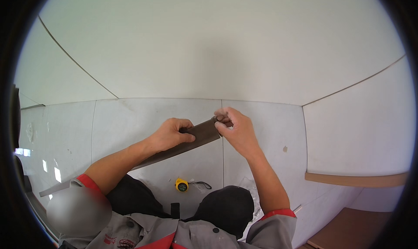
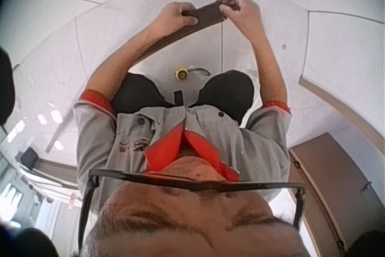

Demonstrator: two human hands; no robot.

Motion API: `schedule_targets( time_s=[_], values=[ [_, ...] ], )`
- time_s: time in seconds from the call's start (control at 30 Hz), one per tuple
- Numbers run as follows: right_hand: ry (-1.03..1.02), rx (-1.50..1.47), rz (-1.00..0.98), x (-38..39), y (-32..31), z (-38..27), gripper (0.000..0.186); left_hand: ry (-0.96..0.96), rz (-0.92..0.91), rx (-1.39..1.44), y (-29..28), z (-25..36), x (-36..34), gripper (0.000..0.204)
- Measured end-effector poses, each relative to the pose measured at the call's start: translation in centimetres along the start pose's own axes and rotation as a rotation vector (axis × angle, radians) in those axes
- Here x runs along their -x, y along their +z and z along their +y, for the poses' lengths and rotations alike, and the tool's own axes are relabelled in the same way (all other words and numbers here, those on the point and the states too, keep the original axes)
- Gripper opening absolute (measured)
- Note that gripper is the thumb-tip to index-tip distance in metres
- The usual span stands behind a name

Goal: The person kneels on the floor and installs a long wooden trim piece along the base of a wall. They unpack small metal fasteners, place them on the trim, wipe the trim with a cloth, and then use a caulking gun to apply adhesive along the trim before pressing it against the wall.

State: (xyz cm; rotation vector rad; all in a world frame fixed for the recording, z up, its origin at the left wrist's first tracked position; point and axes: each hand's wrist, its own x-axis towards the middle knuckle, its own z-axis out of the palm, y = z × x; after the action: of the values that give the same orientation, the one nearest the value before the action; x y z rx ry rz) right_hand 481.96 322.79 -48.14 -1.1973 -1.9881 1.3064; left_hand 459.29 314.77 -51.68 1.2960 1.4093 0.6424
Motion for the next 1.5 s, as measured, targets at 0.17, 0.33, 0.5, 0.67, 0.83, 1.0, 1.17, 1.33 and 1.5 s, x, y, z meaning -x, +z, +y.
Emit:
schedule_targets(
  time_s=[0.17, 0.33, 0.5, 0.67, 0.83, 1.0, 1.17, 1.33, 1.5],
  values=[
    [-0.043, 0.003, 0.01, 0.0, 0.3, 0.4, 0.024, 0.035, 0.036, -0.002, 0.1, -0.1, 0.0, 0.027],
    [-0.044, 0.014, 0.028, 0.2, 0.6, -0.4, 0.023, 0.044, 0.073, -0.029, 0.1, 0.3, 0.4, 0.027],
    [-0.12, 0.077, 0.047, 0.5, 0.8, -0.2, 0.021, 0.076, 0.095, -0.099, -0.1, 0.8, 0.8, 0.025],
    [-0.162, 0.087, 0.031, 0.7, 1.1, 0.6, 0.02, 0.117, 0.135, -0.077, 0.4, 0.2, 1.0, 0.023],
    [-0.16, 0.077, -0.002, 0.7, 1.0, 1.5, 0.032, 0.104, 0.139, -0.075, 0.4, 0.3, 1.0, 0.023],
    [0.061, -0.41, 0.057, 1.9, 2.2, 6.1, 0.054, 0.117, 0.2, -0.116, 0.7, 0.3, 0.8, 0.024],
    [0.201, -1.002, -0.303, 4.3, 6.8, 11.0, 0.043, 0.324, 0.334, -0.332, 1.7, -1.1, -0.6, 0.024],
    [0.17, -1.111, -0.185, 3.1, 9.2, 11.8, 0.029, 0.305, 0.279, -0.311, 1.7, -1.9, -0.8, 0.025],
    [0.278, -1.032, -0.016, 2.9, 10.4, 12.2, 0.019, 0.251, 0.193, -0.276, 1.5, -3.9, -1.8, 0.028]
  ],
)
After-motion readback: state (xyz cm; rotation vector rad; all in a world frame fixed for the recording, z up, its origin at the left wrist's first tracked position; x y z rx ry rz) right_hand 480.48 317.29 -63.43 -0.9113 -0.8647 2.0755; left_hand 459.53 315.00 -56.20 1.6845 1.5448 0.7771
